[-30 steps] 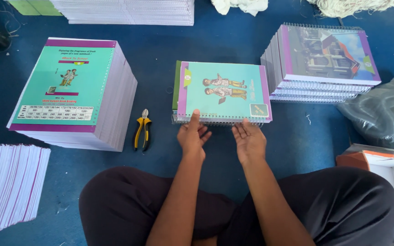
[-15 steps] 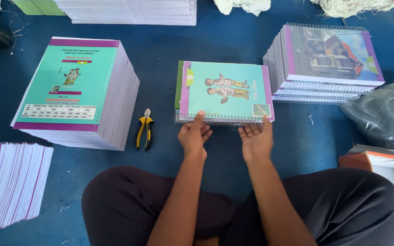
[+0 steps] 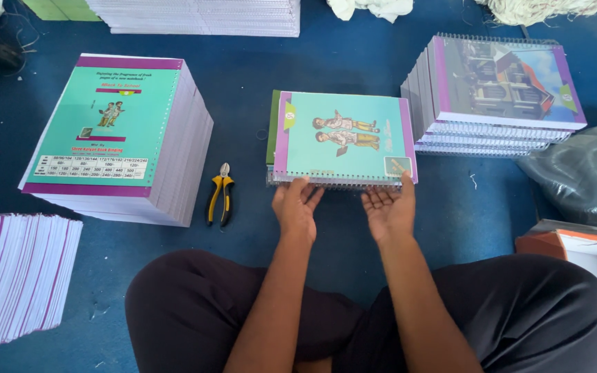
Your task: The person sits on the floor and binds a stack of loose pages into a notebook using a plastic spiral coil. They align the pages, insert the coil through the holes, use pliers to close the coil ends, and stack the finished notebook with others.
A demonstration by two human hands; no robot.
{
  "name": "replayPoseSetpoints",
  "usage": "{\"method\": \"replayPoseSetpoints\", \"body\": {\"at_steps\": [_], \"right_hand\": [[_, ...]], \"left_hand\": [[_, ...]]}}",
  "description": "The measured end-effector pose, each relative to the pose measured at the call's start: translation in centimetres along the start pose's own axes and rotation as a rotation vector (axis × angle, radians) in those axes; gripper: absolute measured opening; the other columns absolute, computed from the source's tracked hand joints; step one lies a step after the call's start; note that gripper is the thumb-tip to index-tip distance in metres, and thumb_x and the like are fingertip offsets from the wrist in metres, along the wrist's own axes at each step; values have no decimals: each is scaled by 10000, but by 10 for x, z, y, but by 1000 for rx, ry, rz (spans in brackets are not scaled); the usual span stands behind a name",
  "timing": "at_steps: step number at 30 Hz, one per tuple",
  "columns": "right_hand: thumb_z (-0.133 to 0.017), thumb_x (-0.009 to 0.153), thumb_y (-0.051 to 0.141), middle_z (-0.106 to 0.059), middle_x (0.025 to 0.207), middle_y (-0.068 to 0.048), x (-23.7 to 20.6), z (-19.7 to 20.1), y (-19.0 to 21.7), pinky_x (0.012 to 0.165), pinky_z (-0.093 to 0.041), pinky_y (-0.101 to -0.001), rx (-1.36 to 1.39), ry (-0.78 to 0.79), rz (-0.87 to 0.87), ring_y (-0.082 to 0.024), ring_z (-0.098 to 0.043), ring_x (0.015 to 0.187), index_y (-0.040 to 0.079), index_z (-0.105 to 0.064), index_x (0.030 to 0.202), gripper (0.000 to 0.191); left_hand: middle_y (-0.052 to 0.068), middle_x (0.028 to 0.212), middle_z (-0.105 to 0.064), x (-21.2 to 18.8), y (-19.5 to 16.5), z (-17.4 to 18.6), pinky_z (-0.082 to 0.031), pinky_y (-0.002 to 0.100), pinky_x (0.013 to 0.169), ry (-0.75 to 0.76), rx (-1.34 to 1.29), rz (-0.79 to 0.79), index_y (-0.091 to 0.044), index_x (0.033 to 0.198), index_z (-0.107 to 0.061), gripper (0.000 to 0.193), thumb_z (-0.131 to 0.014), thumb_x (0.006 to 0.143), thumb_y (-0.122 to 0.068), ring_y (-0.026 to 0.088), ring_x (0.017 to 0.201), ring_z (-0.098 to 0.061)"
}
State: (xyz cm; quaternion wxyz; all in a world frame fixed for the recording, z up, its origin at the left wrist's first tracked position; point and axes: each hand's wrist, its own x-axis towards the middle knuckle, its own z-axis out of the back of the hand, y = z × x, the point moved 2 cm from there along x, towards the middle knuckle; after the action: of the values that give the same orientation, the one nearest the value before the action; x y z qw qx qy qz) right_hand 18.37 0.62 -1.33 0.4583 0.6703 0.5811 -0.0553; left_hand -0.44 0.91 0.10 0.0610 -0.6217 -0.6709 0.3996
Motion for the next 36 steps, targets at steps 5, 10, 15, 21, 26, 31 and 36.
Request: {"method": "replayPoseSetpoints", "body": {"at_steps": [5, 10, 15, 21, 26, 31, 36], "right_hand": [[-689, 872, 150, -635, 1057, -122, -5, -1, -15, 1007, -522, -438, 18, 257, 14, -275, -617, 1042, -5, -586, 1127, 315], [-739, 841, 100, -677, 1020, -58, -8, 0, -18, 949, -541, -385, -64, 208, 40, -207, -656, 986, 73, -639, 1102, 281], [-844, 889, 269, -617, 889, -24, -3, 0, -26, 822, -517, -370, -143, 93, 35, -175, -577, 820, 77, -633, 1093, 351], [-751, 837, 243, -664, 1001, -79, -5, -4, -31, 873, -519, -383, -48, 132, -92, -226, -633, 944, 72, -619, 1137, 370], [-774, 793, 72, -667, 1089, -63, -16, -12, -32, 977, -535, -400, -41, 393, 15, -223, -647, 1049, 70, -600, 1171, 416], [-808, 809, 170, -663, 1015, -41, -12, -10, -35, 867, -537, -374, -177, 247, 29, -187, -649, 936, 103, -612, 1139, 390], [-855, 876, 358, -570, 892, -48, -2, -8, -40, 790, -548, -401, -223, 167, -87, -197, -574, 809, 61, -596, 1068, 439]], "left_hand": [[130, 1000, -687, 1, -2, 0, -603, 366, 776, -114, 222, -9, 2, 1089, -612, 406, -820, 821, -221, 226, 887, -702], [146, 1005, -651, -4, -4, -6, -587, 376, 732, -198, 313, 60, 13, 1075, -620, 480, -829, 862, -363, 255, 899, -655], [108, 1052, -672, -7, 3, -9, -578, 420, 804, -33, 174, 223, -53, 1146, -631, 455, -753, 838, -365, 240, 1003, -671], [83, 1049, -685, -2, 13, -6, -581, 393, 830, 180, 193, 153, -26, 1139, -620, 410, -776, 772, -125, 218, 974, -683], [88, 954, -687, -2, 12, -7, -561, 343, 752, 67, 380, 146, 15, 1074, -660, 406, -840, 816, -242, 193, 846, -661], [113, 992, -683, -8, 10, -10, -563, 370, 779, -13, 369, 164, 12, 1103, -644, 487, -808, 839, -363, 220, 893, -670], [121, 1049, -630, 0, 9, -5, -591, 466, 902, -88, -43, 123, -24, 1166, -610, 385, -706, 863, -242, 283, 992, -666]]}}
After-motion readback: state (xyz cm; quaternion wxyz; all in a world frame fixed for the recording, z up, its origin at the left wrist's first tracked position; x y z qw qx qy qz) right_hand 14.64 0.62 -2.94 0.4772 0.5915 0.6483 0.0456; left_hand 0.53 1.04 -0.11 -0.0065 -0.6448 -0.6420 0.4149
